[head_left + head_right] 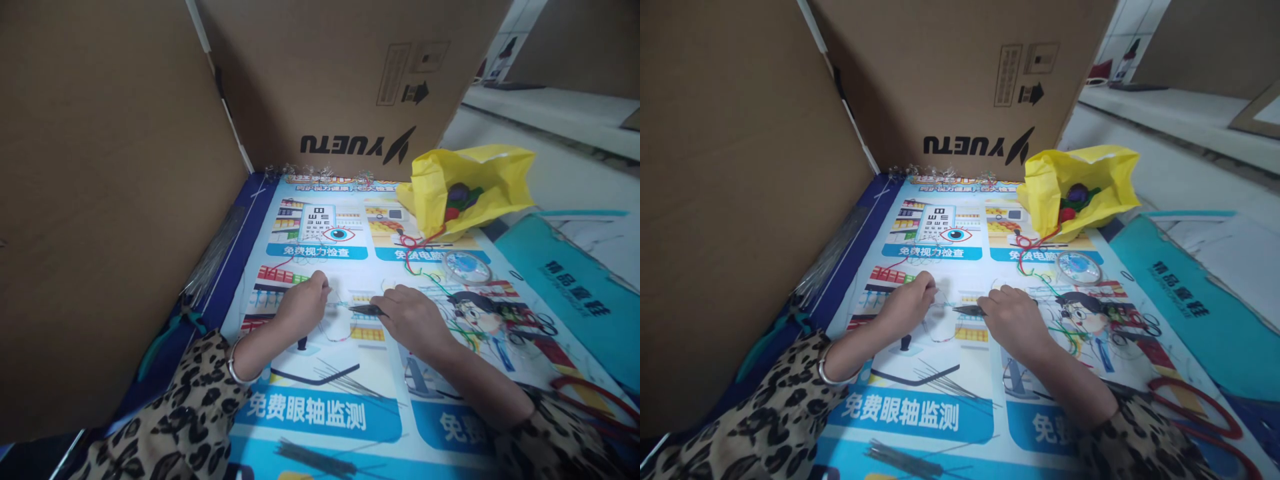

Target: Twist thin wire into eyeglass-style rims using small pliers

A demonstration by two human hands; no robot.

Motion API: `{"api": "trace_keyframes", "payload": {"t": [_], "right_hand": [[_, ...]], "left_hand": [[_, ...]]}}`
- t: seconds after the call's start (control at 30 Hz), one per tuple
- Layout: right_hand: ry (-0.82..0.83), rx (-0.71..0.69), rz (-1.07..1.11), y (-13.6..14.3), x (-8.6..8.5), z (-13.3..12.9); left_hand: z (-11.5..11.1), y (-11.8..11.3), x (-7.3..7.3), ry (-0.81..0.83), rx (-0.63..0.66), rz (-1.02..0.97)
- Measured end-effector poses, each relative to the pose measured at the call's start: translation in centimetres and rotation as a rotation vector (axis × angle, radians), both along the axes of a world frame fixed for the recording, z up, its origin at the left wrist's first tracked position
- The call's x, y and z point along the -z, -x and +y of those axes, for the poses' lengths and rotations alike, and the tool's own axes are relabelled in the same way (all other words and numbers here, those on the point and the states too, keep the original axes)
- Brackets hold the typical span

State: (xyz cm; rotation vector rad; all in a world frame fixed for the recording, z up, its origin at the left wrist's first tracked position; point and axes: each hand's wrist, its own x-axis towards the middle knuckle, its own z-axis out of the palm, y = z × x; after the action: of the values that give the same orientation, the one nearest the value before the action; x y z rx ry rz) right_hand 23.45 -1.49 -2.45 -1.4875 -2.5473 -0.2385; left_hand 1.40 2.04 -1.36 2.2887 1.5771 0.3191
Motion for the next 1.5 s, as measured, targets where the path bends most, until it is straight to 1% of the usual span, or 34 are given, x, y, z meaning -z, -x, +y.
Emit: {"api": "trace_keyframes", "payload": {"t": [0.1,0.2,0.4,0.5,0.63,0.7,0.8,0.87,0.93,1.13,1.5], "right_hand": [[0.076,0.039,0.079,-0.1,0.2,0.1],[0.123,0.067,0.166,-0.2,0.5,0.3],[0.221,0.133,0.282,-0.3,0.7,0.5],[0.247,0.142,0.292,-0.3,0.5,0.6],[0.242,0.154,0.282,-0.2,0.4,0.6],[0.247,0.156,0.284,-0.2,0.4,0.6],[0.259,0.158,0.298,-0.2,0.3,0.6],[0.266,0.166,0.302,-0.2,0.2,0.5],[0.267,0.169,0.300,-0.1,0.2,0.5],[0.253,0.156,0.293,-0.2,0.3,0.6],[0.174,0.102,0.260,-0.3,0.7,0.5]], "left_hand": [[0.0,0.0,0.0,0.009,-0.005,-0.061],[-0.1,0.0,0.2,0.035,-0.012,-0.164],[-0.1,0.0,0.2,0.134,-0.011,-0.345],[0.0,0.1,0.3,0.264,0.003,-0.457],[0.2,0.1,0.0,0.517,-0.029,-0.642],[0.2,0.1,-0.4,0.619,-0.044,-0.680],[0.2,0.1,-1.1,0.708,-0.047,-0.657],[0.2,0.1,-1.2,0.730,-0.032,-0.652],[0.2,0.2,-1.0,0.737,-0.029,-0.657],[0.2,0.2,-0.3,0.695,-0.026,-0.661],[0.0,0.1,-0.3,0.633,-0.030,-0.653]]}}
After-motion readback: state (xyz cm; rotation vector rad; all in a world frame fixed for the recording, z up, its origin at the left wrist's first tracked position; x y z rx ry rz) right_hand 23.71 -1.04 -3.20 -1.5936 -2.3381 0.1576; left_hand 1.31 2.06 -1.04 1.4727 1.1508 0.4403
